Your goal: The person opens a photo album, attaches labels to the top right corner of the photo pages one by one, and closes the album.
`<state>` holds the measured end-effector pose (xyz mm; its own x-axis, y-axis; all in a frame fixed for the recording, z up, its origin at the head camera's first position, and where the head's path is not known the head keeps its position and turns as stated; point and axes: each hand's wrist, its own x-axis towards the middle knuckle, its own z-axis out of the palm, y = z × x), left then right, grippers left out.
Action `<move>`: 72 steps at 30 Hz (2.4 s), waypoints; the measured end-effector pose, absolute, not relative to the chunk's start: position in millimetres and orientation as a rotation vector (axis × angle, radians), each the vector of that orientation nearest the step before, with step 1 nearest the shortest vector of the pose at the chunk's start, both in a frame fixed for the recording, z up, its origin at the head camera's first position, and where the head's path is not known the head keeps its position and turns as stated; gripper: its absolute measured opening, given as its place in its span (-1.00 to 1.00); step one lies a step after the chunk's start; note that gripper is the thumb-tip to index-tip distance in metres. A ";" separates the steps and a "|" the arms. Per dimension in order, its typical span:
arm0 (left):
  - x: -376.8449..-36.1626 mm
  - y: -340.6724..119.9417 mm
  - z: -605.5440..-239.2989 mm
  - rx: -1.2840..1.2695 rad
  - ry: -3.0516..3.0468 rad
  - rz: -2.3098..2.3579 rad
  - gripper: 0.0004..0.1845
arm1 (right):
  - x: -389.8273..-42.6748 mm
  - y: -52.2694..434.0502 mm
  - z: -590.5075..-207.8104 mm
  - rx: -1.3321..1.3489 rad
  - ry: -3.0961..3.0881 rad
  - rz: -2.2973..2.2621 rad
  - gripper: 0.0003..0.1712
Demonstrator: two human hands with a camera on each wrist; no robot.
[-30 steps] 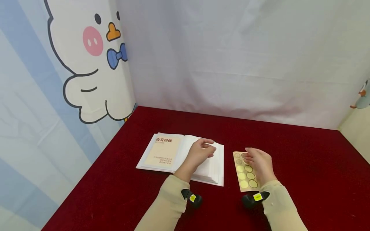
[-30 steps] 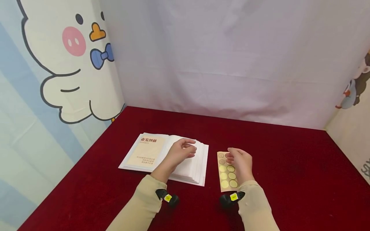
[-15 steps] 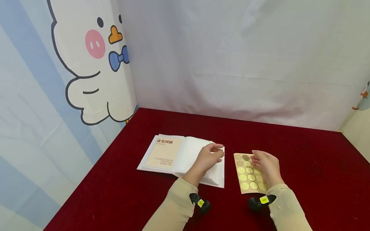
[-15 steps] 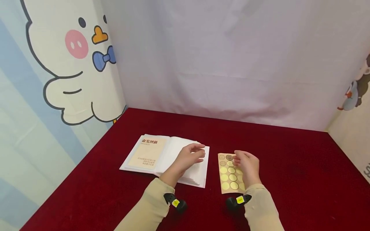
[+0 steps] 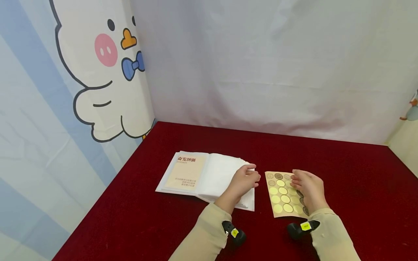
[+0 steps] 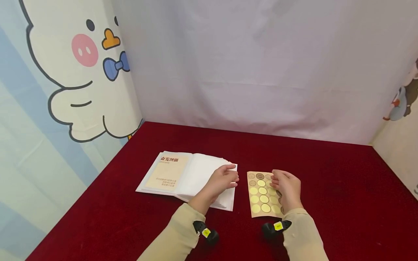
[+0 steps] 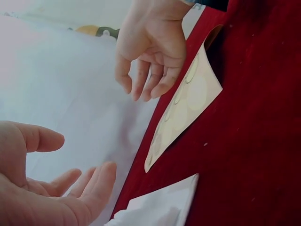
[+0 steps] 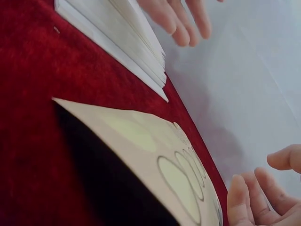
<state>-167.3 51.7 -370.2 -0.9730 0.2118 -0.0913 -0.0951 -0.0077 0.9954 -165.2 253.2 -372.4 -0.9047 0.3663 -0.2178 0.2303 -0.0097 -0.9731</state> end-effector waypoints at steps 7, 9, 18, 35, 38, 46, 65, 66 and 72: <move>-160.7 66.5 -372.3 0.091 2.086 2.040 -0.53 | -164.0 259.7 -373.9 -0.642 -2.099 2.090 -0.52; -158.7 70.5 -372.2 0.084 2.089 2.030 -0.52 | -162.9 262.4 -373.9 -0.645 -2.088 2.091 -0.51; -156.1 82.5 -379.1 0.017 2.069 2.032 -0.43 | -159.8 266.5 -376.6 -0.757 -2.104 2.015 -0.41; -158.6 92.6 -388.6 -0.166 1.799 2.241 -0.53 | -164.2 265.5 -385.6 -0.831 -2.089 1.974 -0.37; -160.1 95.0 -390.2 -0.180 1.756 2.267 -0.53 | -165.0 264.7 -386.7 -0.820 -2.088 1.993 -0.36; -160.6 101.3 -394.8 -0.209 1.614 2.333 -0.55 | -162.5 263.8 -387.2 -0.818 -2.075 1.983 -0.40; -164.5 114.8 -400.9 -0.055 1.701 2.391 -0.41 | -163.8 261.5 -385.5 -0.853 -2.079 2.018 -0.43; -164.5 114.6 -400.2 -0.047 1.711 2.390 -0.41 | -163.6 261.5 -385.2 -0.846 -2.075 2.020 -0.43; -163.2 114.1 -395.8 -0.037 1.729 2.392 -0.42 | -162.9 260.5 -382.8 -0.810 -2.005 2.072 -0.53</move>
